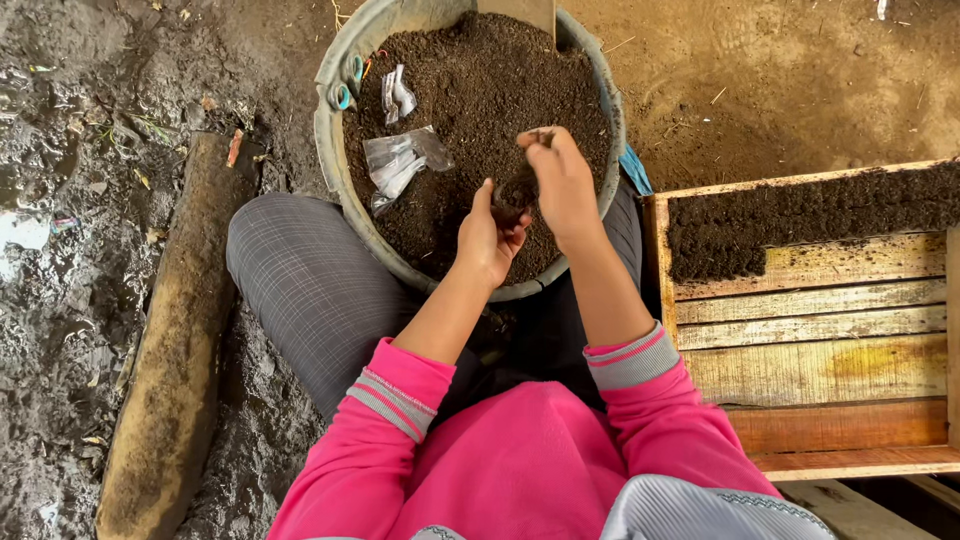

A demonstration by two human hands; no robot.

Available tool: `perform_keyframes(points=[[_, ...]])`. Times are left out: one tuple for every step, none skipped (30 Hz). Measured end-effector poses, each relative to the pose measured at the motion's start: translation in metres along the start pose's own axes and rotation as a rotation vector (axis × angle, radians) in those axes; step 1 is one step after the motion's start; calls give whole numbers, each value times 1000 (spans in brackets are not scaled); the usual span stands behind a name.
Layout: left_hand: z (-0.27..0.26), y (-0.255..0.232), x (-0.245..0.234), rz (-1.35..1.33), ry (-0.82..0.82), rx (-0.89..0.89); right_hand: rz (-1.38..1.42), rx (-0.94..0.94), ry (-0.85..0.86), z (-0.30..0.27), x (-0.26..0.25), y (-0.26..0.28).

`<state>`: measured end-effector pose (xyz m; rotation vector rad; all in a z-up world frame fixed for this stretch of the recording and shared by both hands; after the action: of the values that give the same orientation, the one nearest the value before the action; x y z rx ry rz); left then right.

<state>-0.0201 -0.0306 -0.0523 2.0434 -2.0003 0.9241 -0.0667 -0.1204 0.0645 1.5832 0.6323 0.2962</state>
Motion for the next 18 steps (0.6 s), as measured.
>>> perform_keyframes(points=[[6, 0, -3, 3, 1, 0, 2, -1, -3, -5, -5, 11], [12, 0, -4, -54, 27, 4, -198, -57, 113, -10, -7, 22], [18, 1, -5, -111, 52, 7, -398, -113, 229, -15, -9, 32], [22, 1, -3, -103, 55, 1, -397, -109, 219, -13, -7, 18], [26, 1, 1, -210, 94, -4, -518, -174, 288, -11, -3, 4], [30, 7, 7, -309, 136, -24, -645, -227, 343, -11, -5, -11], [29, 5, 6, -293, 142, -45, -649, -212, 320, -10, -5, -19], [29, 4, 12, -221, 212, -39, -623, -214, 253, -8, -9, -26], [30, 4, 19, -152, 284, -33, -597, -217, 187, -4, -15, -33], [0, 4, 33, -129, 296, -63, -602, -197, 153, -3, -34, -34], [-29, -1, 48, 184, 336, 122, -550, -187, 124, -2, -53, -34], [-58, -7, 63, 494, 382, 315, -496, -180, 95, -2, -71, -35], [-46, 13, 65, 514, 407, 291, -499, -164, 59, -6, -103, -38], [-36, 27, 70, 776, 452, 534, -640, -142, -74, -8, -135, -40], [-27, 42, 73, 1031, 494, 785, -779, -116, -208, -12, -166, -41], [-31, 66, 82, 1035, 507, 775, -783, -106, -219, -17, -198, -59], [-41, 90, 95, 1184, 644, 1024, -890, 14, -411, -23, -234, -77], [-52, 113, 105, 1319, 769, 1286, -990, 127, -594, -28, -267, -94]])
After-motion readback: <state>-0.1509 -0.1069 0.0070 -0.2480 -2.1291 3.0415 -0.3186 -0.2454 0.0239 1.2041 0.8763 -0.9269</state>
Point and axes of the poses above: each hand's wrist, its own z-axis towards the middle knuckle, its own x-axis out of the palm, y = z × x, the point moved 3 cm from there along z, towards the middle knuckle, and after that the axes turned 4 degrees about -y, right-handed, at the moved point
